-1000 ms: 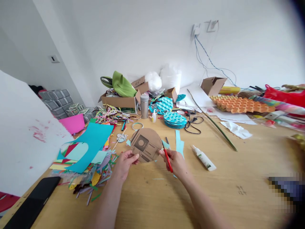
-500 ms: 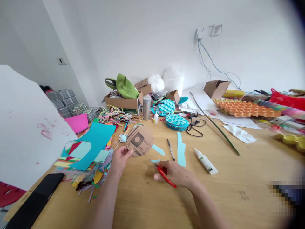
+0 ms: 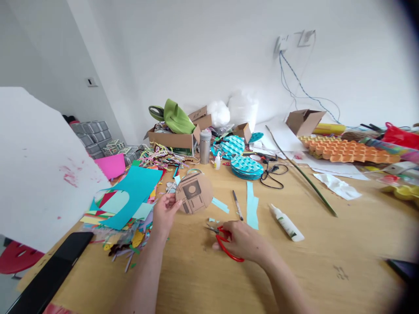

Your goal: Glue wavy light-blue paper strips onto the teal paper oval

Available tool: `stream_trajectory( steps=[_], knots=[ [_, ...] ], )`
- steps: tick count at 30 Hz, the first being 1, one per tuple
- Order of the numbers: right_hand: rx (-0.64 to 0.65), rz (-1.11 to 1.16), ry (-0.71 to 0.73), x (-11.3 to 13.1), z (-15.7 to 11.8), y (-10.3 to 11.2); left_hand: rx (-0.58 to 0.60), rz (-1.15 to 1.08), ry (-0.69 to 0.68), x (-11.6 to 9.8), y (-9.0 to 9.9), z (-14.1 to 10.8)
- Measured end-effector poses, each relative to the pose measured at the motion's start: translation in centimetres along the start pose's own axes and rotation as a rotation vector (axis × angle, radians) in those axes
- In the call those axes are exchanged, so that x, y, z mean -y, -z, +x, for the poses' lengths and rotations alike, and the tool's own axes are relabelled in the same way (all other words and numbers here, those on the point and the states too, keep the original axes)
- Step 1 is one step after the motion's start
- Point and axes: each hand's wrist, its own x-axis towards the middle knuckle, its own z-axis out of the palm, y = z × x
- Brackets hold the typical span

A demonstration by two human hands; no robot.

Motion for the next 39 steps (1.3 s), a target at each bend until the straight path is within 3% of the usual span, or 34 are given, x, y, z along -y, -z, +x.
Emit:
stream_trajectory(
  steps=[6, 7, 10, 12, 19, 39],
  knots=[
    [0.151, 0.265, 0.168, 0.8, -0.1, 0.7, -0.055, -0.112, 0.022, 0.3, 0.2, 0.4],
    [0.11, 0.322, 0.161, 0.9, 0.1, 0.8, -0.063, -0.136, 0.032, 0.4, 0.2, 0.5],
    [-0.19, 0.374, 0.009, 0.6, 0.8, 0.4, -0.078, -0.208, 0.077, 0.6, 0.5, 0.8],
    [-0.272, 0.388, -0.071, 0.0, 1.3, 0.0, -0.075, -0.246, 0.109, 0.6, 0.6, 0.9],
    [-0.175, 0.416, -0.09, -0.2, 1.8, -1.0, -0.078, -0.266, 0.191, 1.0, 0.8, 1.0],
    [-0.052, 0.499, -0.048, -0.4, 1.5, -0.8, -0.016, -0.275, 0.31, 0.1, 0.3, 0.4]
  ],
)
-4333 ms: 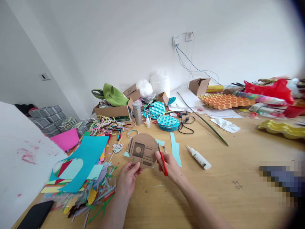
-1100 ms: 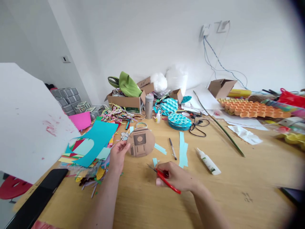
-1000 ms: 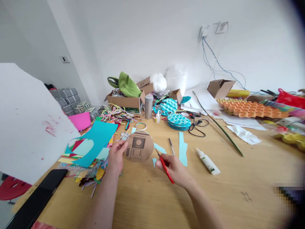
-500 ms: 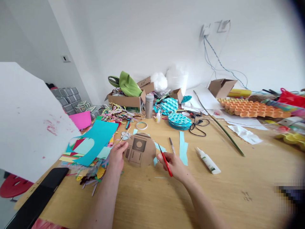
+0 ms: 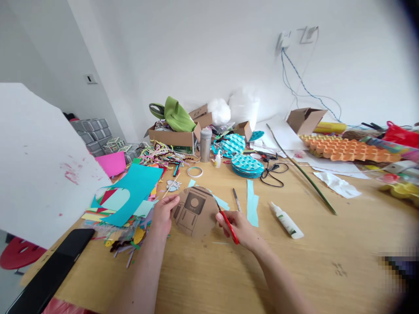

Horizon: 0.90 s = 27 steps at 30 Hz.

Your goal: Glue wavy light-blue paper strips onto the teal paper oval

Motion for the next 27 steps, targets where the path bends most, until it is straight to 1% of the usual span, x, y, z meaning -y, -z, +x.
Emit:
stream_trajectory(
  steps=[6, 12, 15, 19, 23, 27],
  knots=[
    [0.023, 0.067, -0.033, 0.19, 0.01, -0.2, 0.018, 0.0, 0.01, 0.07, -0.11, -0.22],
    [0.02, 0.134, -0.069, 0.71, -0.07, -0.28, 0.028, -0.002, 0.031, 0.32, -0.04, -0.21],
    [0.021, 0.149, -0.056, 0.71, -0.11, -0.37, 0.031, -0.003, 0.042, 0.33, -0.15, -0.27],
    [-0.003, 0.144, -0.028, 0.21, 0.02, -0.64, 0.026, -0.01, 0.052, 0.23, -0.34, -0.37],
    [-0.005, 0.138, -0.065, 0.08, 0.08, -0.66, 0.025, -0.019, 0.061, 0.09, -0.35, -0.43],
    [-0.003, 0.077, -0.078, 0.26, -0.13, -0.07, 0.029, -0.028, 0.06, 0.05, -0.29, -0.43]
  ],
)
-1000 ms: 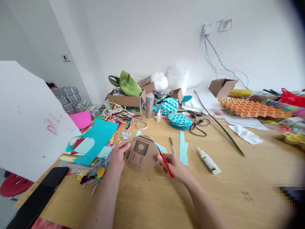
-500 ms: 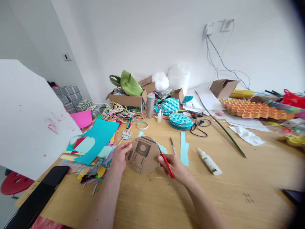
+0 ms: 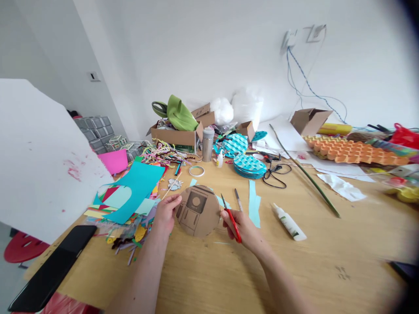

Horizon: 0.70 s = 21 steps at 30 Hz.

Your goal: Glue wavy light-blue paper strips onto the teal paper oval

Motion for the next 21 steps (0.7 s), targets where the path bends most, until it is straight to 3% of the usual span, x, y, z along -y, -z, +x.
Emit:
stream_trajectory(
  steps=[8, 21],
  knots=[
    [0.009, -0.277, 0.103, 0.14, -0.3, 0.93, 0.013, 0.054, -0.043, 0.31, 0.0, 0.12],
    [0.061, -0.285, 0.102, 0.32, -0.23, 0.78, 0.018, 0.13, -0.044, 0.58, -0.05, 0.2]
  ],
)
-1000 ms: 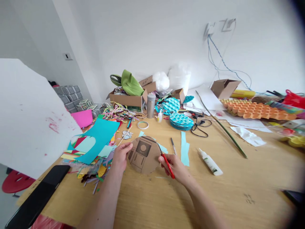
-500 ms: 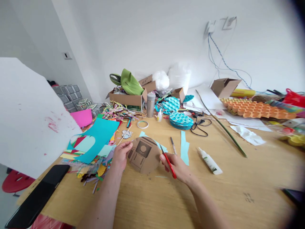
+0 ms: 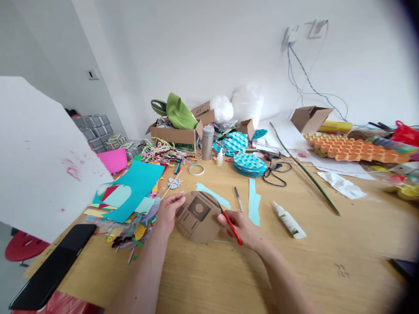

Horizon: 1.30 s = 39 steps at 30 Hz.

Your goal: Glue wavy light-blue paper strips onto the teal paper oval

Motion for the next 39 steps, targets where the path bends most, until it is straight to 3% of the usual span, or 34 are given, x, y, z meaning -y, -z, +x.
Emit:
stream_trajectory(
  steps=[21, 39],
  knots=[
    [0.105, 0.252, -0.088, 1.1, -0.5, -0.2, 0.031, -0.013, 0.008, -0.5, -0.4, -0.6],
    [0.133, 0.203, -0.103, 1.2, -0.9, 0.2, 0.059, 0.017, 0.003, -0.1, -0.1, -0.4]
  ],
)
